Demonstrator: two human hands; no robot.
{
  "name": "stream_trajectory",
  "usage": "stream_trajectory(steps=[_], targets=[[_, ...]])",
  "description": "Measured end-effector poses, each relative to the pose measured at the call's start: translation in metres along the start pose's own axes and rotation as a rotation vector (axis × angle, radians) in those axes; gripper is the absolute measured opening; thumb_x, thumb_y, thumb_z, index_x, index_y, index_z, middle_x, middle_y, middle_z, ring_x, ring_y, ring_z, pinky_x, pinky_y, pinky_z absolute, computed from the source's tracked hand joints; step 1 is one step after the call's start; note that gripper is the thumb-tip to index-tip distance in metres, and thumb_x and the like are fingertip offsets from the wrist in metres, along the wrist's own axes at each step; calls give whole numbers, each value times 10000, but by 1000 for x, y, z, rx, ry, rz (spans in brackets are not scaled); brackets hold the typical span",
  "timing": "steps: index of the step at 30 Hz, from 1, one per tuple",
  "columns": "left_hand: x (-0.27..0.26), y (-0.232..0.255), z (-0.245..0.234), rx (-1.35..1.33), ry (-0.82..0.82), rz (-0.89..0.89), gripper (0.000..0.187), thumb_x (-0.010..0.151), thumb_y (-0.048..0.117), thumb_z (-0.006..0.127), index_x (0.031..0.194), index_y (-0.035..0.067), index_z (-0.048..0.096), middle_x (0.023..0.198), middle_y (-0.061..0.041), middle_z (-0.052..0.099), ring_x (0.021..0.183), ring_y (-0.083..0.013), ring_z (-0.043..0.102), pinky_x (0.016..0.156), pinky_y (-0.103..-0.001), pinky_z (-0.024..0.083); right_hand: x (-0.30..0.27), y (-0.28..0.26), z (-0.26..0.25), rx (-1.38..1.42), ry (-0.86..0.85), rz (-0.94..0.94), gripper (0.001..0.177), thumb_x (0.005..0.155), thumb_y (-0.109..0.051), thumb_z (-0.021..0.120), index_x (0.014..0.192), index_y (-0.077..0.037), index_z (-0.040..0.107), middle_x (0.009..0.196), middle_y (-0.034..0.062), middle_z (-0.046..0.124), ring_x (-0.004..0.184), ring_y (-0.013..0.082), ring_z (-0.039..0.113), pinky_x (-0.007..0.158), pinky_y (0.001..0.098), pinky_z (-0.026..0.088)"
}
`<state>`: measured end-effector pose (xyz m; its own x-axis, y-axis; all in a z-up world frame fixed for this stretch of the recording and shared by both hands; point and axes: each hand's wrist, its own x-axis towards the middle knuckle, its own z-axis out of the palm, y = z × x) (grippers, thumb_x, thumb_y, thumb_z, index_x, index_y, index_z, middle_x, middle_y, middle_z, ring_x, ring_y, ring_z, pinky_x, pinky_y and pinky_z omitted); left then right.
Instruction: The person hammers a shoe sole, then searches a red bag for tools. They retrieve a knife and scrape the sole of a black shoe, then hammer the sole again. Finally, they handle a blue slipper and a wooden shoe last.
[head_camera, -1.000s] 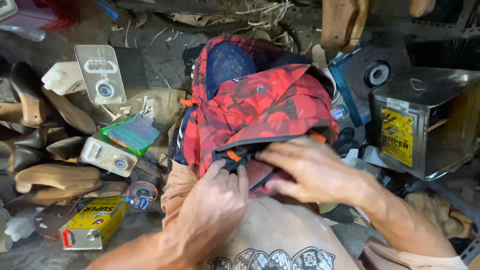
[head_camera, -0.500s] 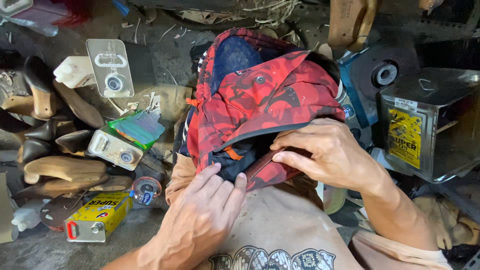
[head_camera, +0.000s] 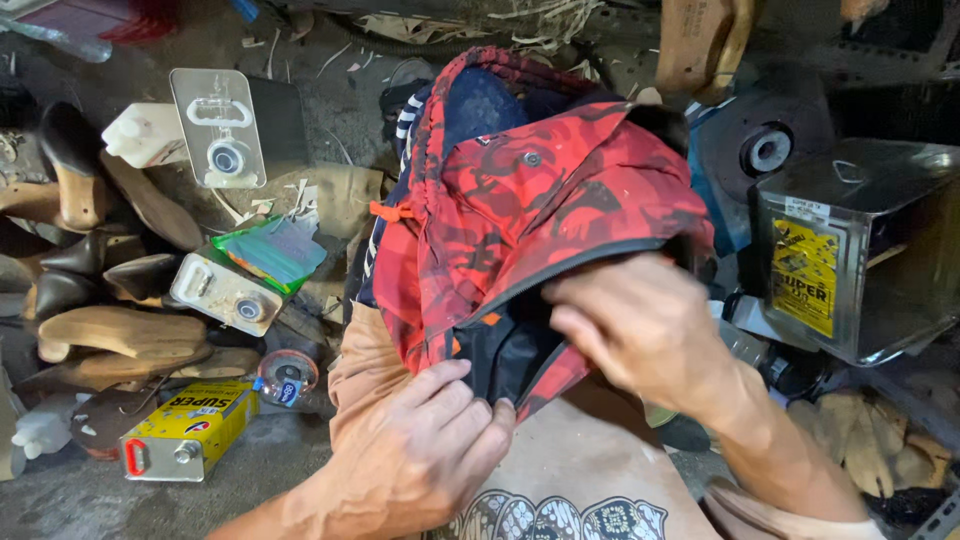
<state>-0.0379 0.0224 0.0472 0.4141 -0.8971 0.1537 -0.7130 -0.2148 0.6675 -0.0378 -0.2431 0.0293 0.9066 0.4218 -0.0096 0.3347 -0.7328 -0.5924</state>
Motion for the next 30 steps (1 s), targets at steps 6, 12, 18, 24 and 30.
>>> stream_trajectory(steps=[6, 12, 18, 24, 30], targets=[[5, -10, 15, 152, -125, -182, 390, 1052, 454, 566, 1083, 72, 635, 770, -57, 596, 694, -262, 589, 704, -406, 453, -58, -25, 32, 10, -582, 82, 259, 1037, -369, 523, 917, -146, 575, 612, 148, 654, 609, 458, 655, 625, 559, 529], [5, -42, 46, 125, -481, -445, 153, 950, 337, 548, 920, 194, 596, 769, -111, 665, 680, -344, 673, 575, -505, 535, -30, -37, 51, 170, -587, 137, 173, 999, -204, 528, 966, -60, 617, 756, 152, 687, 681, 421, 677, 505, 594, 481], [-9, -57, 73, 414, -299, -464, 249, 802, 522, 614, 896, 298, 669, 840, 13, 697, 840, -269, 693, 620, -550, 549, -24, -34, 74, 57, -257, 318, 351, 963, -265, 588, 1253, -69, 603, 1155, 255, 630, 877, 522, 639, 616, 657, 512], [-53, -108, 125, 577, -150, -480, 852, 743, 629, 589, 1491, 241, 465, 1550, -137, 489, 1292, -352, 592, 855, -449, 610, -17, -24, 82, -21, -209, 304, 241, 959, -305, 634, 956, -65, 660, 971, 180, 691, 787, 442, 668, 518, 592, 504], [-74, -134, 159, 557, -417, -722, 684, 749, 709, 601, 1369, 427, 535, 1317, -10, 634, 921, -332, 750, 734, -537, 637, -23, -16, 106, 33, -167, 220, 276, 977, -262, 598, 1096, -20, 658, 1034, 228, 671, 777, 489, 651, 512, 608, 491]])
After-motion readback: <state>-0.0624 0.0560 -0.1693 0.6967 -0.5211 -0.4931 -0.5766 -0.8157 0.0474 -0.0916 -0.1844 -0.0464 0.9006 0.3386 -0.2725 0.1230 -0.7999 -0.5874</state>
